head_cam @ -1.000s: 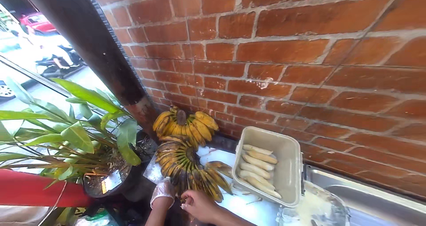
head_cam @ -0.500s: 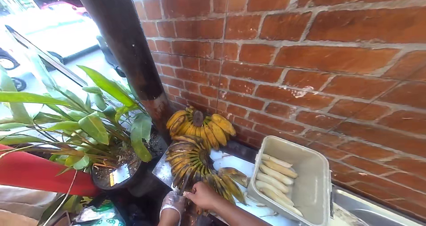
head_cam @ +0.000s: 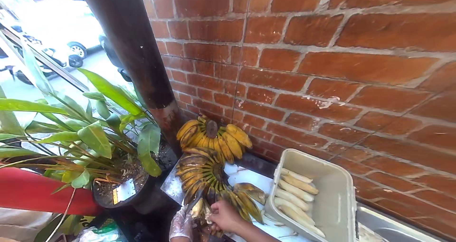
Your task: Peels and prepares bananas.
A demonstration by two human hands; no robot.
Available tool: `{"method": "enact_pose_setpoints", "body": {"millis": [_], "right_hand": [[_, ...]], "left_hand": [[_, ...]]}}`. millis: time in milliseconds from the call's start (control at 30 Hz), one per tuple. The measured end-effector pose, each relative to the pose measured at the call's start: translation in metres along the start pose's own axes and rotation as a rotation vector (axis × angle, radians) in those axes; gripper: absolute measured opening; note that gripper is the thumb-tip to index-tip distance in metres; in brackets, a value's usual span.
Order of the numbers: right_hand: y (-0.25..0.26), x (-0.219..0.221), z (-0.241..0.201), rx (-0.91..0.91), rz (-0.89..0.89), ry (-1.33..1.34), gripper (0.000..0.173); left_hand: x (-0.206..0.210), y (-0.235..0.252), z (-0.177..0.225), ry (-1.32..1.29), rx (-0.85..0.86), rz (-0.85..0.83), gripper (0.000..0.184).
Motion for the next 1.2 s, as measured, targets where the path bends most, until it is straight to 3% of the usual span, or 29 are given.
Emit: {"method": "enact_pose_setpoints", "body": {"millis": [100, 200, 267, 400, 467, 567, 633, 700, 733, 767, 867, 900, 1033, 1200], "right_hand": [[-0.018, -0.034, -0.011, -0.095, 0.06, -0.356, 0.031], [-0.038, -0.065, -0.021, -0.169, 0.154, -0.512, 0.031], [-0.047, -0.077, -0.022, -0.188, 0.211, -0.528, 0.031], [-0.056, -0.085, -0.013, -0.224, 0.291, -0.464, 0.031], [-0.056, -0.086, -0.004, -0.215, 0.308, -0.417, 0.032], [-0.056, -0.09, 0.006, -0.193, 0.322, -0.347, 0.031], [-0.054, -0.088, 0.012, -0.182, 0.319, -0.333, 0.031], [-0.051, -0.087, 0.014, -0.171, 0.313, -0.336, 0.032], [-0.05, -0.086, 0.014, -0.166, 0.305, -0.336, 0.032], [-0.05, -0.085, 0.015, -0.169, 0.304, -0.334, 0.032], [-0.049, -0.083, 0.018, -0.187, 0.293, -0.329, 0.031], [-0.049, -0.082, 0.018, -0.195, 0.29, -0.329, 0.031], [-0.053, -0.079, 0.016, -0.206, 0.268, -0.342, 0.03], [-0.059, -0.077, 0.023, -0.199, 0.266, -0.307, 0.033]], "left_hand": [[-0.014, 0.019, -0.004, -0.017, -0.015, 0.105, 0.035], [-0.01, 0.049, -0.017, -0.235, -0.092, 0.177, 0.029], [0.003, 0.059, -0.028, -0.409, -0.163, 0.214, 0.029], [0.033, 0.043, -0.039, -0.709, -0.313, 0.252, 0.052], [0.047, 0.033, -0.039, -0.998, -0.359, 0.274, 0.054], [0.056, 0.013, -0.023, -1.13, -0.38, 0.254, 0.053], [0.054, -0.003, -0.014, -0.94, -0.305, 0.233, 0.044], [0.043, -0.018, 0.007, -0.319, -0.198, 0.174, 0.036], [0.039, -0.024, 0.021, -0.012, -0.162, 0.145, 0.043], [0.039, -0.028, 0.031, 0.12, -0.147, 0.134, 0.046], [0.041, -0.025, 0.047, 0.157, -0.097, 0.123, 0.036], [0.042, -0.017, 0.046, 0.048, -0.097, 0.138, 0.035], [0.047, 0.015, 0.062, -0.054, -0.008, 0.02, 0.041], [0.052, 0.022, 0.094, 0.071, 0.023, -0.052, 0.041]]}}
Point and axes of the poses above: each hand's wrist, its own y-axis towards the middle knuckle, its own x-axis out of the palm, z = x × y, the point moved 7 cm from there along y, towards the middle knuckle, and after that the axes turned 2 degrees about -y, right-handed, at the moved point
